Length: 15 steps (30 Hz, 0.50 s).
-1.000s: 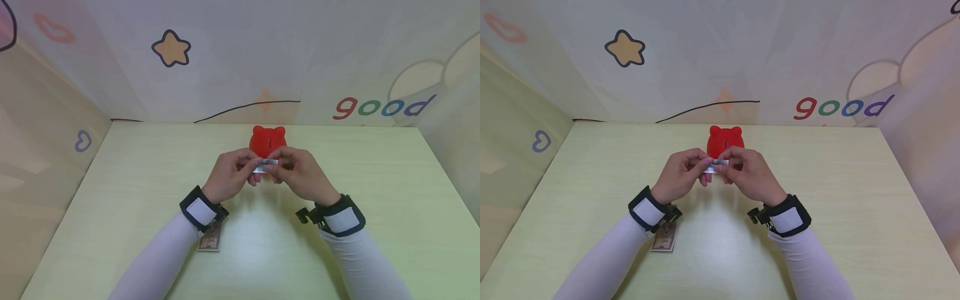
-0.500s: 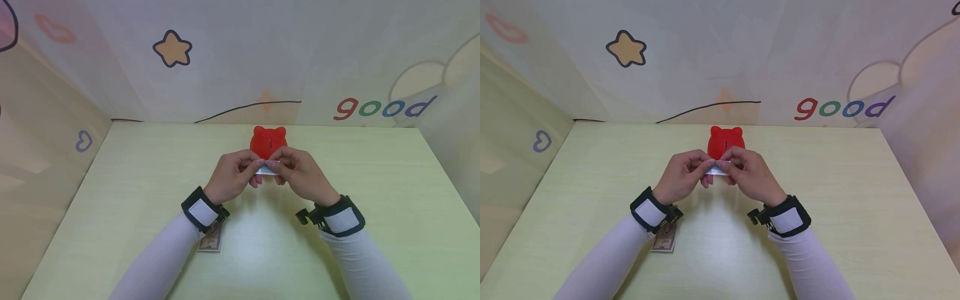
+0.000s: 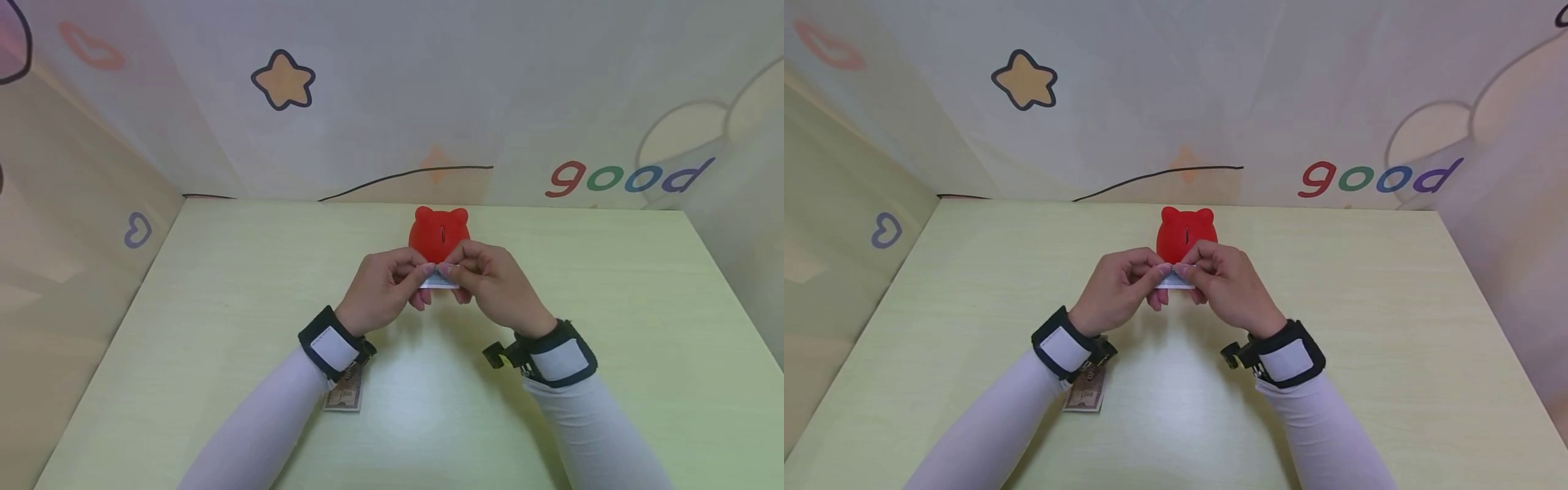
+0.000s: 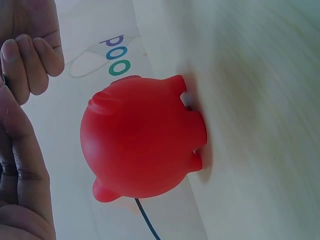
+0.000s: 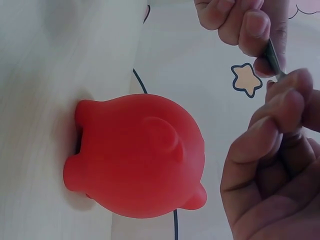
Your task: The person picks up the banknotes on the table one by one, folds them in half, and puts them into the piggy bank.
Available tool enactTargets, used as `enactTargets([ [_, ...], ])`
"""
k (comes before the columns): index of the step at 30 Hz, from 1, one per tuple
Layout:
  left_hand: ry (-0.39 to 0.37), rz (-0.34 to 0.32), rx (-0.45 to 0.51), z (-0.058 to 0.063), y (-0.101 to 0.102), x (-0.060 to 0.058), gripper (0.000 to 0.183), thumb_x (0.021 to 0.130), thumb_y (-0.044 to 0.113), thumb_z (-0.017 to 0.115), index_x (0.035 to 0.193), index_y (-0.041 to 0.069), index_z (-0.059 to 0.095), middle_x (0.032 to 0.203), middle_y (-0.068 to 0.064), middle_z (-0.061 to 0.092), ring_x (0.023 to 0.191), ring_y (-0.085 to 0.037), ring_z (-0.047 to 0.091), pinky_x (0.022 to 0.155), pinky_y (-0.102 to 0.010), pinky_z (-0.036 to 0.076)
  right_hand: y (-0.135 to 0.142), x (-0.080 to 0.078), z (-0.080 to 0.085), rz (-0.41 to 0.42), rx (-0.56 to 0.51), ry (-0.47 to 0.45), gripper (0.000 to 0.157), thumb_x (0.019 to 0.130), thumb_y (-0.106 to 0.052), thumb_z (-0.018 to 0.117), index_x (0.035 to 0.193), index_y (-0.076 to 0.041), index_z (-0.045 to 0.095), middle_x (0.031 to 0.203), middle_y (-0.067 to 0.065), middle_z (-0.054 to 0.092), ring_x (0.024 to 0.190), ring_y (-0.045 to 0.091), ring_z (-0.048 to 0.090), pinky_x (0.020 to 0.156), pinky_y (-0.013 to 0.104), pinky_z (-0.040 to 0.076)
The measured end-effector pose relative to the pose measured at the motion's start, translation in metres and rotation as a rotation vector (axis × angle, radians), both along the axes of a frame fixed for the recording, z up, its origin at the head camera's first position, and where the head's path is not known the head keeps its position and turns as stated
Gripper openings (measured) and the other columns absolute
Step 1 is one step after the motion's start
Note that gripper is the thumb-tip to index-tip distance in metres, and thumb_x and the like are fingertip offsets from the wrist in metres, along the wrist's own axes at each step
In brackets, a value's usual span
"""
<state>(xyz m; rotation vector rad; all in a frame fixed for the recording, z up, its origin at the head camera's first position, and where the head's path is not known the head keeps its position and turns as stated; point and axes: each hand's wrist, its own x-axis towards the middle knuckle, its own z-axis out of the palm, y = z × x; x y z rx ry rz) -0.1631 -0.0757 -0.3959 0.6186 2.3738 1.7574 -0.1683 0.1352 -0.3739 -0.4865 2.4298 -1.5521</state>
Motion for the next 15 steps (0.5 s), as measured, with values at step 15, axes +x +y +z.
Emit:
enactTargets([
  [15, -0.036, -0.104, -0.002, 0.0013, 0.0005, -0.0015, 0.007, 0.105, 0.015, 0.061, 0.106, 0.008, 0.063, 0.078, -0.005, 0.071, 0.066, -0.022, 0.07, 0.073, -0.058, 0.06, 0.0078, -0.0047, 0.0001, 0.04, 0.011, 0.012, 0.007, 0.103, -0.014, 0.063, 0.105, -0.008, 0.064, 0.073, 0.013, 0.057, 0.065, 0.023, 0.056, 0.056, 0.027, 0.044],
])
